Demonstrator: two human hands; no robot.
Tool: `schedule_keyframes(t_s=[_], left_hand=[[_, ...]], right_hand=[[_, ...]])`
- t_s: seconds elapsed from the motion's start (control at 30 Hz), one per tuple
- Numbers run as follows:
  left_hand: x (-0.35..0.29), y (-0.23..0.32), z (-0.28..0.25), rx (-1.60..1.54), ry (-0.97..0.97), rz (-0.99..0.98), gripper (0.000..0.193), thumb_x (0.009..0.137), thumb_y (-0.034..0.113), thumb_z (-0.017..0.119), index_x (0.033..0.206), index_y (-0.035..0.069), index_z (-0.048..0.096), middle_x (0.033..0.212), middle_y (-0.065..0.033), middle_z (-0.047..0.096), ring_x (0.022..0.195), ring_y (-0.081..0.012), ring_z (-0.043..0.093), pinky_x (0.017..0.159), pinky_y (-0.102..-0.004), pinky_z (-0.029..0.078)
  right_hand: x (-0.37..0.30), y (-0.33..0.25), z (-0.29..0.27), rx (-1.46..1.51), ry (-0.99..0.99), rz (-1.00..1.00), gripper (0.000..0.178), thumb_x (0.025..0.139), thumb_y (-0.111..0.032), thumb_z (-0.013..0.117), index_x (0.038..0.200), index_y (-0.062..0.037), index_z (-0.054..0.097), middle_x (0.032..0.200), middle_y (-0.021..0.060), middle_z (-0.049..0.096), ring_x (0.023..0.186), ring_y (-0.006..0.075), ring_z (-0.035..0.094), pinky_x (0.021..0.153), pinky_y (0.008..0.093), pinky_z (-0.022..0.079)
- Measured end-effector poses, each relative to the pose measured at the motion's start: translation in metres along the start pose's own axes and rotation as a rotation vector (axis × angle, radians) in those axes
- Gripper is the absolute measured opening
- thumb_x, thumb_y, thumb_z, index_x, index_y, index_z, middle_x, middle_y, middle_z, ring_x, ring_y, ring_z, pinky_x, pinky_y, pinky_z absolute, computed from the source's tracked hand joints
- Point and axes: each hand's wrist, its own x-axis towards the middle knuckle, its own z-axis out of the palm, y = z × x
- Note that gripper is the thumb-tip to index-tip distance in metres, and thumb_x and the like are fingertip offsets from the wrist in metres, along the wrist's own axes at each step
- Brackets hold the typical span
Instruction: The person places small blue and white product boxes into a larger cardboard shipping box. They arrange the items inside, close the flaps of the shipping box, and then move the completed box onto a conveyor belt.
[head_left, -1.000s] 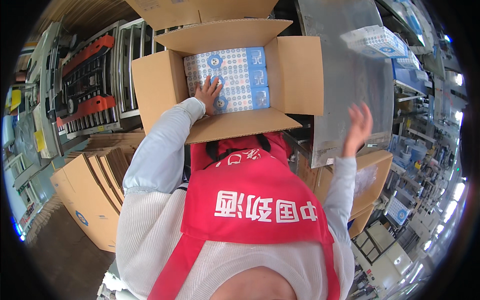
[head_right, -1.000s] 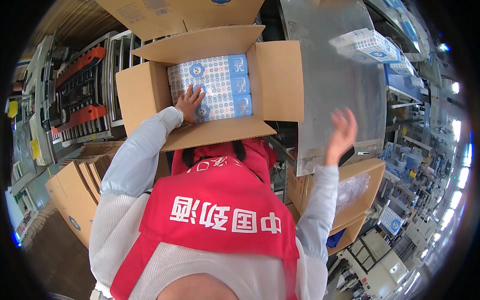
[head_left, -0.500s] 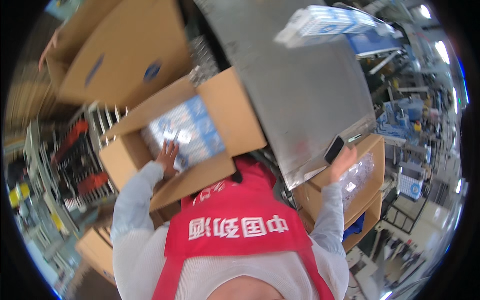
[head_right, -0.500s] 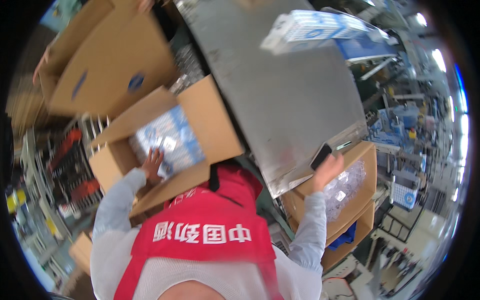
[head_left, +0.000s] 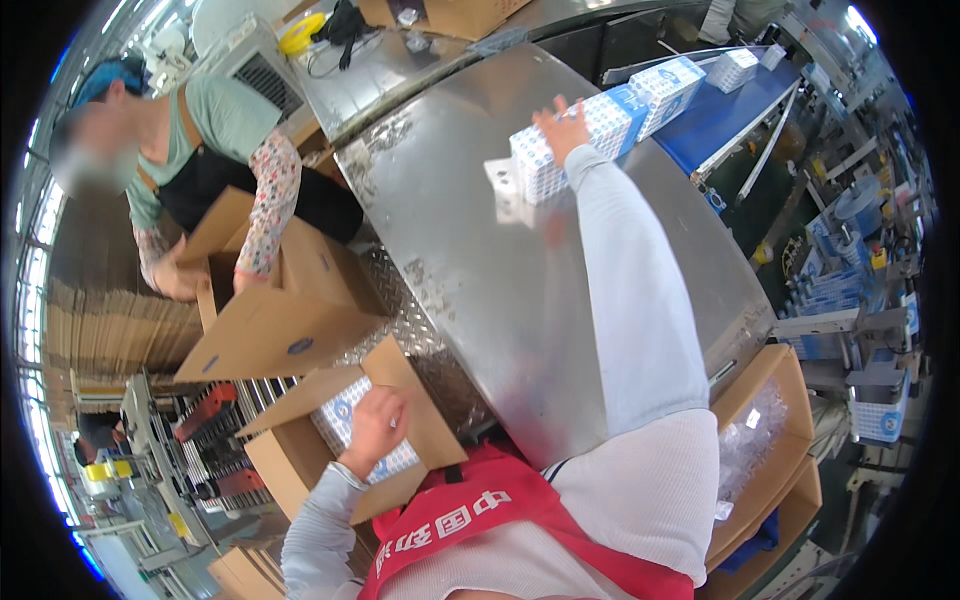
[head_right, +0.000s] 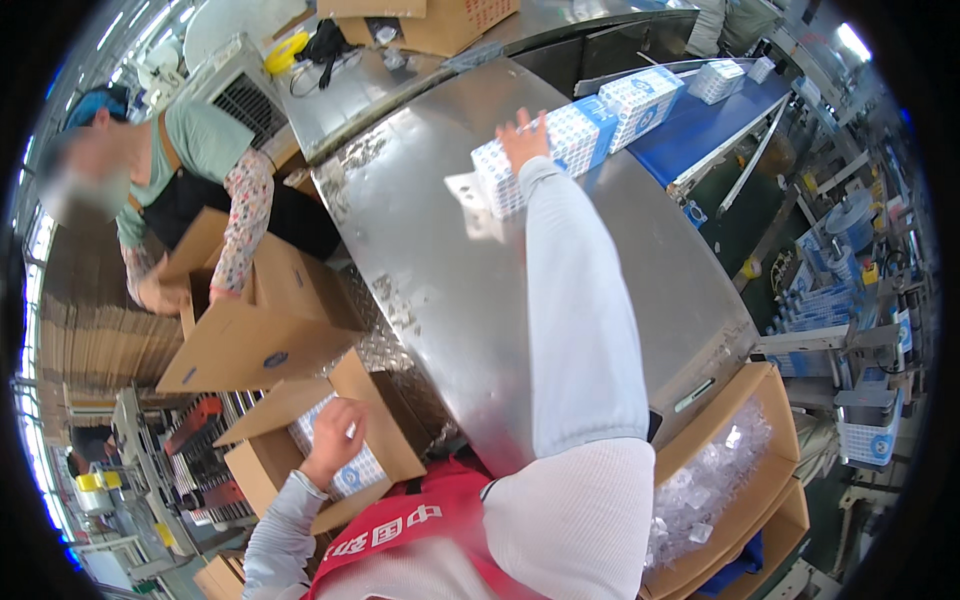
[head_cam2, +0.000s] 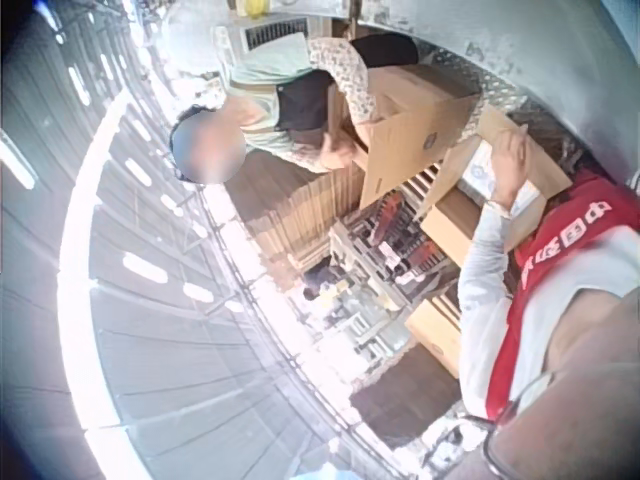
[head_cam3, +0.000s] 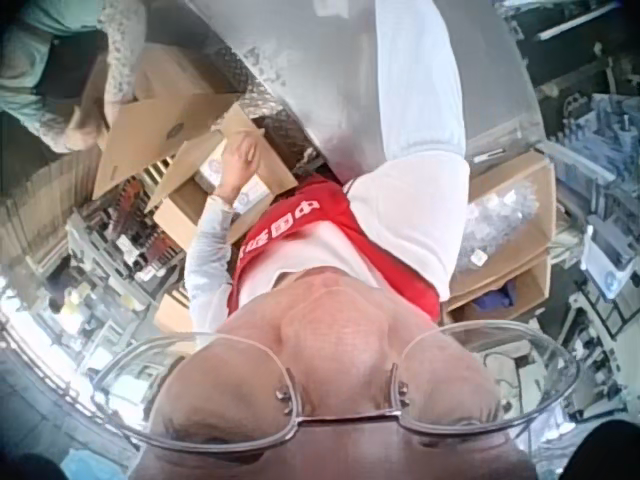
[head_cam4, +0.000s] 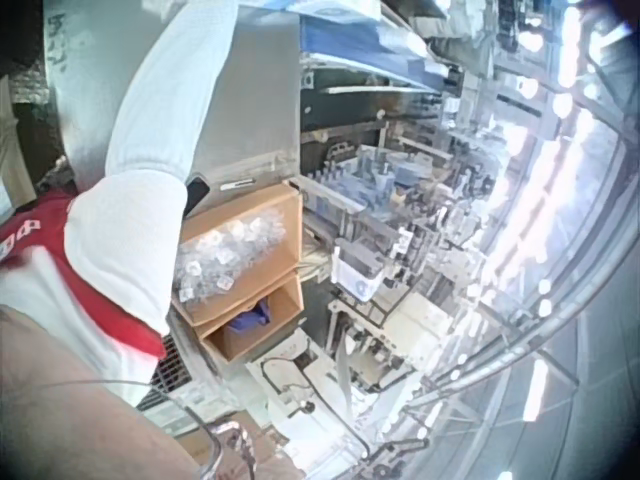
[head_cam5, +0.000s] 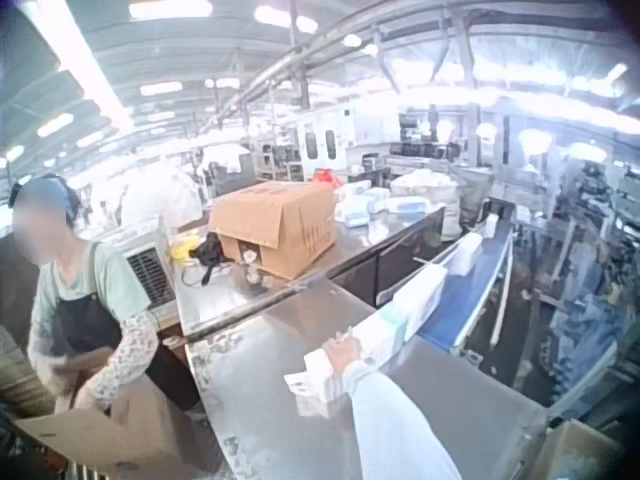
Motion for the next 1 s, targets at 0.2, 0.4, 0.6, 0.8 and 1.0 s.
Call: schedule_keyframes(t_s=[0.2, 0.4, 0.6, 0.8, 1.0], left_hand=[[0.102, 0.032, 0.049, 0.028, -0.050, -0.045, 0.069, 0.079, 0.016, 0.075, 0.141, 0.006, 0.046, 0.138, -0.0216, 0.046, 0.129, -0.0414, 0.043, 0.105, -0.0481, 0.038], [0.177, 0.015, 0.086, 0.191, -0.147, -0.066, 0.094, 0.079, 0.041, 0.075, 0.155, 0.012, 0.028, 0.160, -0.0202, 0.020, 0.146, -0.0474, 0.016, 0.114, -0.0620, 0.020], [0.200, 0.005, 0.099, 0.204, -0.094, -0.104, 0.078, 0.084, 0.038, 0.065, 0.153, 0.019, 0.034, 0.161, -0.0155, 0.023, 0.143, -0.0465, 0.025, 0.112, -0.0575, 0.029], [0.207, 0.017, 0.107, 0.146, -0.023, -0.347, 0.077, 0.084, 0.041, 0.065, 0.153, 0.025, 0.035, 0.148, -0.0274, 0.034, 0.129, -0.0483, 0.043, 0.103, -0.0508, 0.043], [0.151, 0.036, 0.102, 0.128, -0.041, -0.509, 0.081, 0.086, 0.037, 0.066, 0.155, 0.021, 0.027, 0.126, -0.0288, 0.043, 0.110, -0.0472, 0.052, 0.090, -0.0501, 0.048]], right_hand=[[-0.066, -0.081, -0.022, 0.641, 0.176, -0.765, 0.071, 0.056, -0.035, 0.083, 0.117, -0.0078, 0.060, 0.115, 0.0154, 0.060, 0.115, 0.0356, 0.055, 0.105, 0.0490, 0.037], [-0.054, -0.026, -0.009, 0.625, 0.212, -0.509, 0.092, 0.070, -0.062, 0.074, 0.146, -0.0194, 0.045, 0.158, 0.0153, 0.030, 0.142, 0.0391, 0.031, 0.113, 0.0604, 0.021], [0.004, 0.081, 0.036, 0.580, 0.105, 0.393, 0.071, 0.088, -0.071, 0.052, 0.138, -0.0216, 0.052, 0.163, 0.0117, 0.016, 0.147, 0.0503, 0.006, 0.097, 0.0839, 0.021], [-0.022, 0.049, 0.018, 0.615, 0.126, 0.379, 0.068, 0.090, -0.070, 0.049, 0.131, -0.0172, 0.059, 0.160, 0.0155, 0.024, 0.146, 0.0517, 0.010, 0.093, 0.0809, 0.032], [-0.174, -0.081, -0.030, 0.665, 0.215, -0.056, 0.041, 0.095, -0.048, 0.056, 0.114, -0.0132, 0.066, 0.151, 0.0167, 0.039, 0.146, 0.0450, 0.020, 0.099, 0.0766, 0.029]])
